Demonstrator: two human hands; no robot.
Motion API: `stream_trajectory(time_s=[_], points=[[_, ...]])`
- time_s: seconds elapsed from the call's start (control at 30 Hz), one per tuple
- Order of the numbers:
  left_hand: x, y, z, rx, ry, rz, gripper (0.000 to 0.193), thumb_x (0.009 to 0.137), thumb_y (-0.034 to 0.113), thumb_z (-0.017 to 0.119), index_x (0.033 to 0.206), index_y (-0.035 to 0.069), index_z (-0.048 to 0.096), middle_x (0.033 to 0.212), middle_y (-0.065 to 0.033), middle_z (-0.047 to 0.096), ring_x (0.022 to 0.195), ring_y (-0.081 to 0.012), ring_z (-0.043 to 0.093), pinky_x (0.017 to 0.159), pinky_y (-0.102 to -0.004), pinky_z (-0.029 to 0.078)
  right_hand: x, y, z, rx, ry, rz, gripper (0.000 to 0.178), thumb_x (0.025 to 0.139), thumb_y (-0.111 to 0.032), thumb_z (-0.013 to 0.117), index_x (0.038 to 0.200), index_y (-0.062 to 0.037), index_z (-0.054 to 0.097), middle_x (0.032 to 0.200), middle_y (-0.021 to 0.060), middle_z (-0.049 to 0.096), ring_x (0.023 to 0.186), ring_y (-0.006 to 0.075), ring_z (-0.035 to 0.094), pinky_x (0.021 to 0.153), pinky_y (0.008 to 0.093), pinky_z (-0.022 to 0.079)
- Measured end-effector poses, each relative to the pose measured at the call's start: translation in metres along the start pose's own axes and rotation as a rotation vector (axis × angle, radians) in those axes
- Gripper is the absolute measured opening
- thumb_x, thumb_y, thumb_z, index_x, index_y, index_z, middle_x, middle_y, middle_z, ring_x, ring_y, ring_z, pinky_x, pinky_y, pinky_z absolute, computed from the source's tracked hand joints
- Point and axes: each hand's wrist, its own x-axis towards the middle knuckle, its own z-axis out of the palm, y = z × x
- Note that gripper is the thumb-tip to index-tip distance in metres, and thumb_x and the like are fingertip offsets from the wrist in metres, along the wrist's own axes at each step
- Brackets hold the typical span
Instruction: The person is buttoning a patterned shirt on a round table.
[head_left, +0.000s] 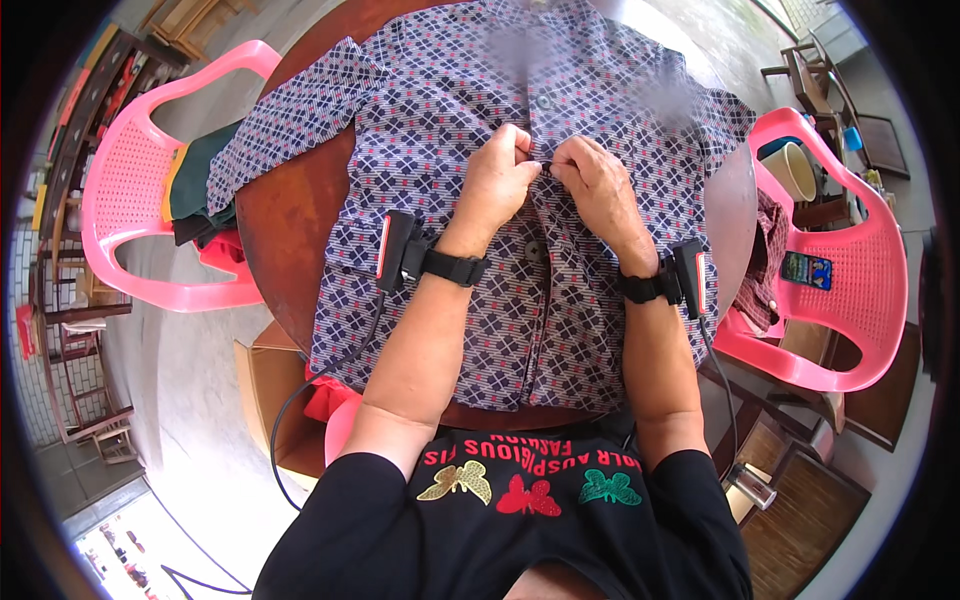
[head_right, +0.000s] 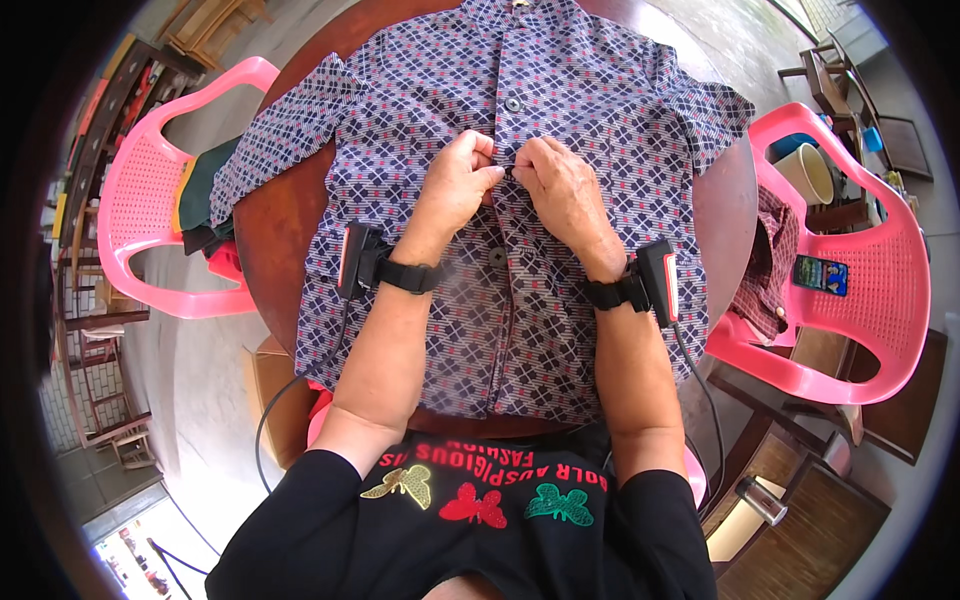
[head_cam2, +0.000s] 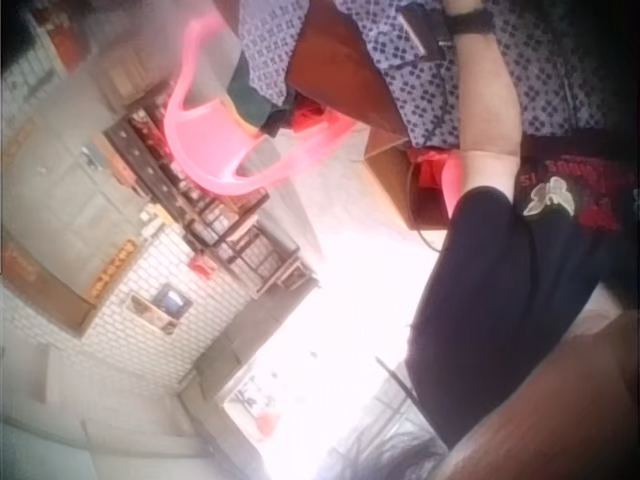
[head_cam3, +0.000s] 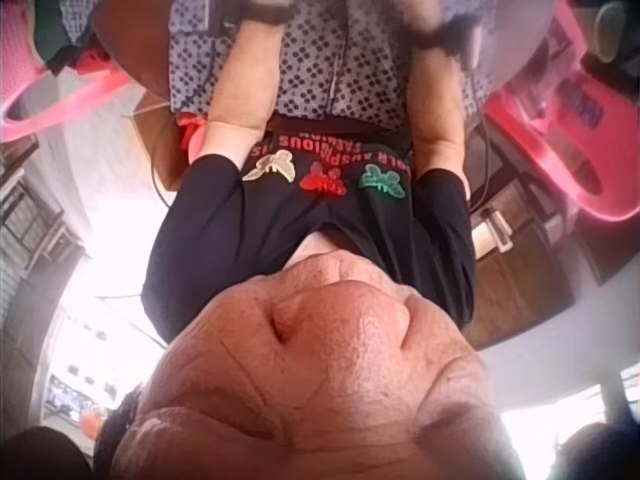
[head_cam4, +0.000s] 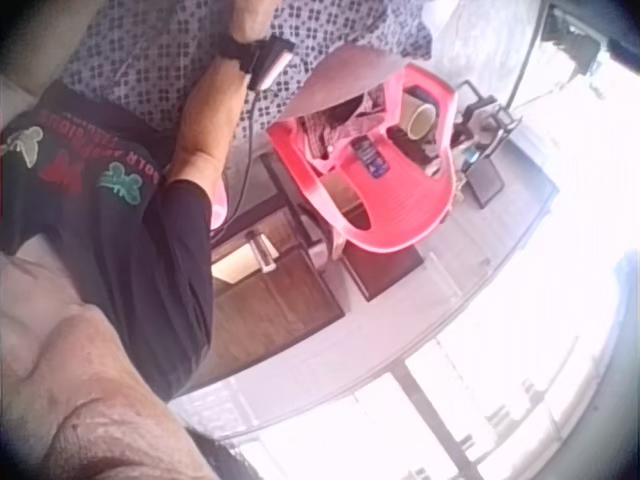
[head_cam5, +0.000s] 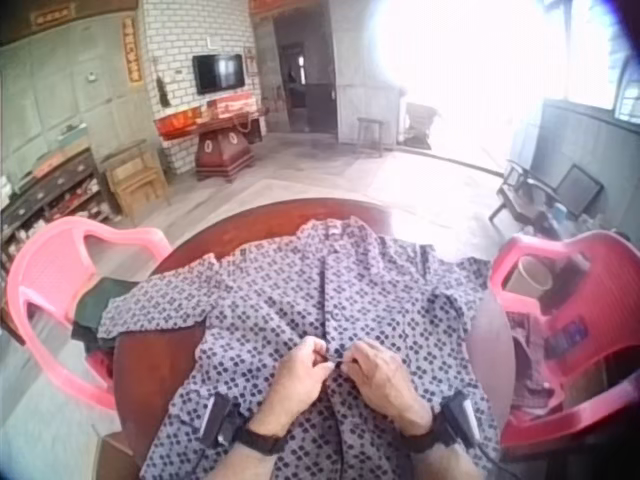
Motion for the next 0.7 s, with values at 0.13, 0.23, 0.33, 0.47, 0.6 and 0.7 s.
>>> stream_trajectory(time_s=[0.13,0.23,0.33,0.47,0.6,0.7], points=[[-0.009,0.008,0.010,0.353,0.082,0.278,0.032,0.075,0.002,0.068,0.103,0.002,0.052,0.079,-0.0089,0.061,0.071,-0.0236,0.061,0.065,-0.0356,0.050,-0.001,0.012,0.001,0.053,-0.033,0.062,0.011,0.083,-0.012,0.060,0.082,-0.0021,0.054,0.076,0.0128,0.058,0.076,0.0323,0.059,0.066,0.0403,0.045],[-0.017,0.018,0.016,0.527,0.191,0.338,0.040,0.072,0.003,0.071,0.107,0.005,0.052,0.086,-0.0113,0.061,0.082,-0.0310,0.062,0.073,-0.0406,0.049,0.000,0.011,0.000,0.080,-0.107,0.251,0.011,0.083,-0.011,0.060,0.082,-0.0014,0.055,0.075,0.0143,0.058,0.076,0.0327,0.059,0.066,0.0401,0.045],[-0.019,0.023,0.017,0.639,0.339,0.478,0.038,0.072,0.004,0.071,0.104,0.007,0.052,0.090,-0.0113,0.061,0.086,-0.0305,0.061,0.076,-0.0411,0.048,-0.001,0.011,0.002,0.043,-0.097,0.237,0.010,0.083,-0.011,0.060,0.082,-0.0015,0.056,0.075,0.0148,0.059,0.077,0.0326,0.059,0.067,0.0396,0.045],[-0.017,0.017,0.013,0.628,0.150,0.343,0.033,0.072,0.004,0.070,0.100,0.007,0.053,0.090,-0.0109,0.063,0.086,-0.0317,0.062,0.075,-0.0408,0.048,-0.003,0.009,0.007,-0.023,-0.046,0.163,0.011,0.084,-0.011,0.060,0.082,-0.0015,0.056,0.076,0.0145,0.059,0.080,0.0326,0.059,0.069,0.0405,0.046],[-0.017,0.016,0.010,0.628,0.115,0.280,0.031,0.073,0.006,0.070,0.098,0.007,0.053,0.088,-0.0102,0.064,0.084,-0.0323,0.063,0.073,-0.0413,0.047,-0.004,0.010,0.011,-0.023,-0.008,0.150,0.012,0.084,-0.013,0.060,0.083,-0.0015,0.056,0.078,0.0150,0.060,0.082,0.0332,0.060,0.070,0.0423,0.046],[-0.018,0.017,0.011,0.687,0.112,0.299,0.033,0.073,0.008,0.070,0.101,0.009,0.054,0.088,-0.0098,0.064,0.084,-0.0316,0.063,0.072,-0.0421,0.046,-0.002,0.011,0.012,-0.048,-0.022,0.244,0.014,0.084,-0.015,0.061,0.085,-0.0021,0.055,0.081,0.0158,0.062,0.082,0.0335,0.060,0.070,0.0430,0.046]])
